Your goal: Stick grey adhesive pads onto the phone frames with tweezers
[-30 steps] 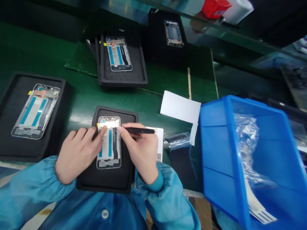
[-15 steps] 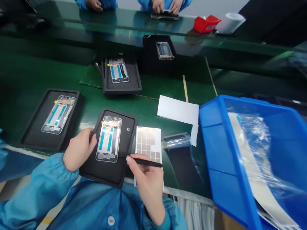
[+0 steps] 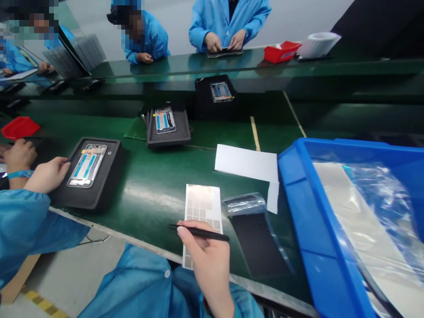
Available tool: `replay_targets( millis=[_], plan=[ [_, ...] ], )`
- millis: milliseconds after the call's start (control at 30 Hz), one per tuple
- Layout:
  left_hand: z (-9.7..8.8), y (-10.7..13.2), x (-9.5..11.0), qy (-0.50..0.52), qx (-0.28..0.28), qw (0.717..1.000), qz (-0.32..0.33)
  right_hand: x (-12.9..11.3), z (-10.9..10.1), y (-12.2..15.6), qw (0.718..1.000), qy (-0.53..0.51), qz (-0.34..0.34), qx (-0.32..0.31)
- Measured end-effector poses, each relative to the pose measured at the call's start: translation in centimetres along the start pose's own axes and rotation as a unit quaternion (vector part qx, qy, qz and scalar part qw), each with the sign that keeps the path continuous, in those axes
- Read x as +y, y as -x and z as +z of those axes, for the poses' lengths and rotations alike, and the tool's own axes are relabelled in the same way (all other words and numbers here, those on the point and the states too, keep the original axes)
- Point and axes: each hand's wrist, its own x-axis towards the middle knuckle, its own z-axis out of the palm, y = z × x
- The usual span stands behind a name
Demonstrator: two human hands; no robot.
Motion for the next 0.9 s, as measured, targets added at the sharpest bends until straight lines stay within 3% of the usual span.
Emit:
replay_targets(
  millis=[67, 133, 200, 267, 333, 400, 500, 600, 700, 800, 900],
  plan=[
    [-0.2, -0.3, 0.6, 0.029, -0.021, 0.999, -0.005, -0.5, -0.4, -0.3, 1.000, 0.017, -0.008, -0.001],
    [-0.4, -0.1, 2.6, 0.075, -0.023, 0.997, -0.002, -1.1, -0.7, -0.6, 0.999, 0.036, -0.016, 0.001],
    [-0.2, 0.2, 5.9, 0.137, -0.021, 0.990, 0.010, -1.6, -0.7, -0.9, 0.998, 0.050, -0.024, 0.006],
    [0.8, 0.2, 10.5, 0.229, -0.052, 0.972, 0.006, -2.0, -0.5, -1.1, 0.998, 0.055, -0.031, 0.009],
    [2.6, -0.4, 15.7, 0.388, -0.142, 0.909, -0.054, -2.5, -0.1, -1.1, 0.998, 0.049, -0.035, 0.006],
    [4.7, -1.8, 20.5, 0.475, -0.195, 0.852, -0.107, -3.0, 0.2, -0.9, 0.999, 0.039, -0.033, -0.001],
    [6.9, -4.4, 25.3, 0.587, -0.235, 0.757, -0.166, -3.4, -0.3, -0.6, 0.999, 0.038, -0.033, -0.005],
    [7.6, -6.2, 26.8, 0.664, -0.250, 0.675, -0.203, -3.3, -1.5, -0.3, 0.998, 0.053, -0.041, 0.010],
    [7.4, -6.7, 26.5, 0.704, -0.268, 0.615, -0.233, -3.2, -2.7, -0.2, 0.997, 0.061, -0.046, 0.031],
    [6.8, -6.0, 25.7, 0.723, -0.286, 0.577, -0.250, -3.1, -3.3, -0.2, 0.996, 0.065, -0.048, 0.041],
    [5.9, -3.9, 24.6, 0.736, -0.291, 0.556, -0.254, -2.9, -3.9, -0.2, 0.996, 0.069, -0.047, 0.044]
  ],
)
